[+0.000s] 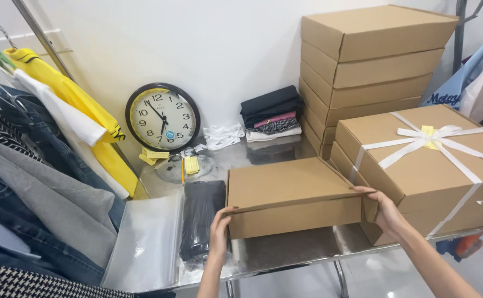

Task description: Packaging a black garment into a plastic bag and then into a cardboard box

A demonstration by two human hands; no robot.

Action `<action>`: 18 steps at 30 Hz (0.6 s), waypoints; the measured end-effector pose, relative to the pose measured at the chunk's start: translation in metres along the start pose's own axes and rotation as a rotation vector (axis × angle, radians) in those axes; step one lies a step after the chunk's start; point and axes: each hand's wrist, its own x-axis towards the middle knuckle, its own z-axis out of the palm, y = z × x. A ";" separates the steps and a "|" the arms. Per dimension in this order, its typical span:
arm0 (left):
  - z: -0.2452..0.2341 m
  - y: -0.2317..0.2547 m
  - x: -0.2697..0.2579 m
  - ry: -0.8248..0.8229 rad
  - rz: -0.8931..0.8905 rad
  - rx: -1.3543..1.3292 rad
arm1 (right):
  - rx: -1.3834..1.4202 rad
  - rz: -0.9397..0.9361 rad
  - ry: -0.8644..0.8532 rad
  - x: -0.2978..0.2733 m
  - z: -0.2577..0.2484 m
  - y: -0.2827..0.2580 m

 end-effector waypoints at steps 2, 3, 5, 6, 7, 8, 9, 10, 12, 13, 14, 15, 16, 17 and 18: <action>0.008 0.043 -0.006 -0.043 0.063 0.046 | -0.005 -0.115 0.006 -0.001 0.000 -0.024; 0.014 0.063 -0.008 -0.045 0.064 0.043 | -0.007 -0.117 0.009 -0.005 0.004 -0.039; 0.024 0.101 -0.013 -0.012 0.102 0.049 | 0.051 -0.212 0.008 -0.013 0.013 -0.067; 0.028 0.109 -0.011 -0.011 0.100 0.046 | 0.047 -0.211 0.008 -0.024 0.023 -0.085; 0.031 0.118 -0.009 -0.024 0.158 0.030 | 0.033 -0.218 0.037 -0.035 0.035 -0.103; 0.033 0.126 -0.006 -0.038 0.215 0.014 | 0.018 -0.225 0.066 -0.046 0.047 -0.120; 0.035 0.129 -0.005 -0.036 0.212 0.014 | 0.017 -0.222 0.065 -0.044 0.045 -0.120; 0.036 0.131 -0.003 0.008 0.195 0.060 | -0.006 -0.223 0.124 -0.041 0.043 -0.120; 0.039 0.133 0.001 0.053 0.177 0.107 | -0.029 -0.224 0.181 -0.034 0.040 -0.120; 0.040 0.131 0.003 0.064 0.202 0.170 | -0.027 -0.229 0.178 -0.032 0.038 -0.119; 0.041 0.129 0.004 0.075 0.227 0.234 | -0.024 -0.234 0.175 -0.029 0.036 -0.119; 0.043 0.132 0.004 0.074 0.225 0.235 | -0.025 -0.232 0.176 -0.026 0.033 -0.118; 0.044 0.135 0.003 0.069 0.208 0.233 | -0.021 -0.229 0.184 -0.022 0.030 -0.117; 0.045 0.138 0.002 0.063 0.191 0.233 | -0.017 -0.225 0.193 -0.019 0.028 -0.116; 0.046 0.137 0.004 0.062 0.188 0.235 | -0.016 -0.222 0.194 -0.033 0.039 -0.128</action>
